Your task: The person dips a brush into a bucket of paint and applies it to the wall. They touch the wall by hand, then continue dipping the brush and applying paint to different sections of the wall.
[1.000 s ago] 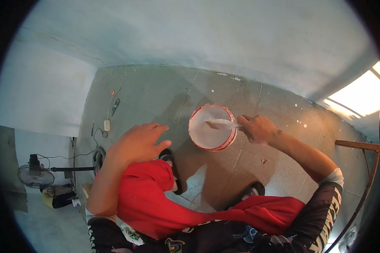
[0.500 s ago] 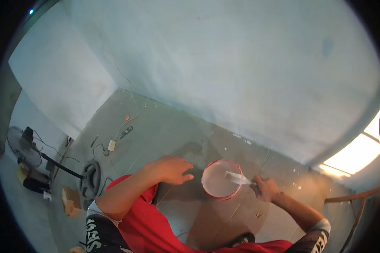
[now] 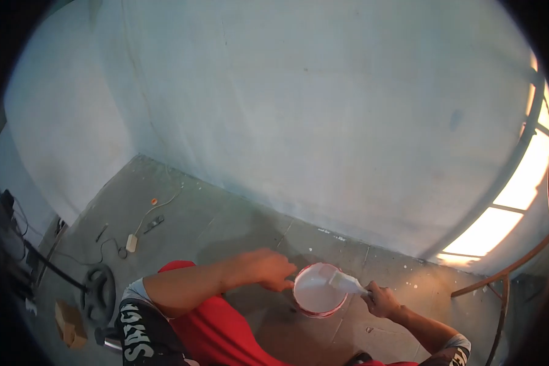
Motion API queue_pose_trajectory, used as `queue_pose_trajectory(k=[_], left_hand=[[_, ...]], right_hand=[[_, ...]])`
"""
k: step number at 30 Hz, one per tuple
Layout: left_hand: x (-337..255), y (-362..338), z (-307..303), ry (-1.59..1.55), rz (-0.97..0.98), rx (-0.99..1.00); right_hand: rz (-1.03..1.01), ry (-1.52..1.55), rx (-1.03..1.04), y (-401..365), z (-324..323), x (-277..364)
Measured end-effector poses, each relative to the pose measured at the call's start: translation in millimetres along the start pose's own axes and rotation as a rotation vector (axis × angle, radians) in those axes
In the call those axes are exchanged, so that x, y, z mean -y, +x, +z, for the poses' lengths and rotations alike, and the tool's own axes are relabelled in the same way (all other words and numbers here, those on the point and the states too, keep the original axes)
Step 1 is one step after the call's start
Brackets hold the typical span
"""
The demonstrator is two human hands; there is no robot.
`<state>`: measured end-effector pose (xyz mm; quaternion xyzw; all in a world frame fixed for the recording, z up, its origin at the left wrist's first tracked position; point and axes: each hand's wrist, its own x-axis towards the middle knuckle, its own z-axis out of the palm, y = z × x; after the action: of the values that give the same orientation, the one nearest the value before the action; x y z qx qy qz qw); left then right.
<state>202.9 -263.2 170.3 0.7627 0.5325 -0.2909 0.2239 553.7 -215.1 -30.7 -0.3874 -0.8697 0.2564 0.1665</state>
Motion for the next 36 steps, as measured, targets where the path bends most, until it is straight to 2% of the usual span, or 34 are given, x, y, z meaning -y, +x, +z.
queue_pose_trajectory(k=[3, 6, 8, 10, 11, 14, 15, 17, 19, 22, 23, 24, 26, 27, 29, 31, 33, 36], left_hand=[[21, 21, 10, 0.131, 0.121, -0.124], [36, 33, 15, 0.157, 0.22, -0.021], [49, 37, 13, 0.117, 0.261, 0.153], [72, 58, 15, 0.149, 0.334, 0.202], [80, 61, 11, 0.142, 0.308, 0.194], [100, 54, 5, 0.18, 0.296, 0.172], [104, 58, 4, 0.202, 0.343, 0.176], [123, 52, 8, 0.22, 0.449, 0.198], [132, 64, 17, 0.137, 0.605, 0.196], [123, 51, 1, 0.093, 0.717, 0.143], [119, 56, 2, 0.13, 0.742, 0.172], [118, 57, 6, 0.129, 0.783, 0.118], [122, 61, 9, 0.134, 0.842, 0.07], [125, 64, 11, 0.148, 0.852, 0.107], [130, 67, 15, 0.176, 0.841, 0.175], [142, 70, 15, 0.175, 0.816, 0.142], [154, 69, 19, 0.154, 0.789, 0.117], [168, 63, 20, 0.066, 0.874, 0.01]], right_hand=[[0.069, -0.028, -0.043, 0, 1, 20], [0.21, 0.07, -0.188, -5, 5, 39], [0.304, 0.45, -0.252, -10, 15, 44], [0.429, 0.803, -0.319, -3, 9, 82], [0.47, 0.951, -0.361, -1, 9, 95], [0.395, 1.147, -0.507, 21, -11, 144], [0.427, 1.129, -0.548, 34, -21, 153], [0.282, 0.967, -0.664, 61, -39, 177], [0.212, 0.951, -0.701, 89, -65, 194], [0.026, 0.86, -0.723, 152, -121, 241], [0.052, 0.748, -0.793, 174, -140, 272], [0.088, 0.641, -0.874, 192, -151, 299], [0.034, 0.519, -0.938, 231, -177, 331], [0.081, 0.462, -1.002, 252, -187, 359], [-0.017, 0.333, -1.114, 292, -206, 392], [-0.024, -0.011, -1.084, 325, -237, 415], [0.034, -0.128, -1.069, 354, -252, 454], [0.155, -0.307, -1.067, 400, -252, 488]])
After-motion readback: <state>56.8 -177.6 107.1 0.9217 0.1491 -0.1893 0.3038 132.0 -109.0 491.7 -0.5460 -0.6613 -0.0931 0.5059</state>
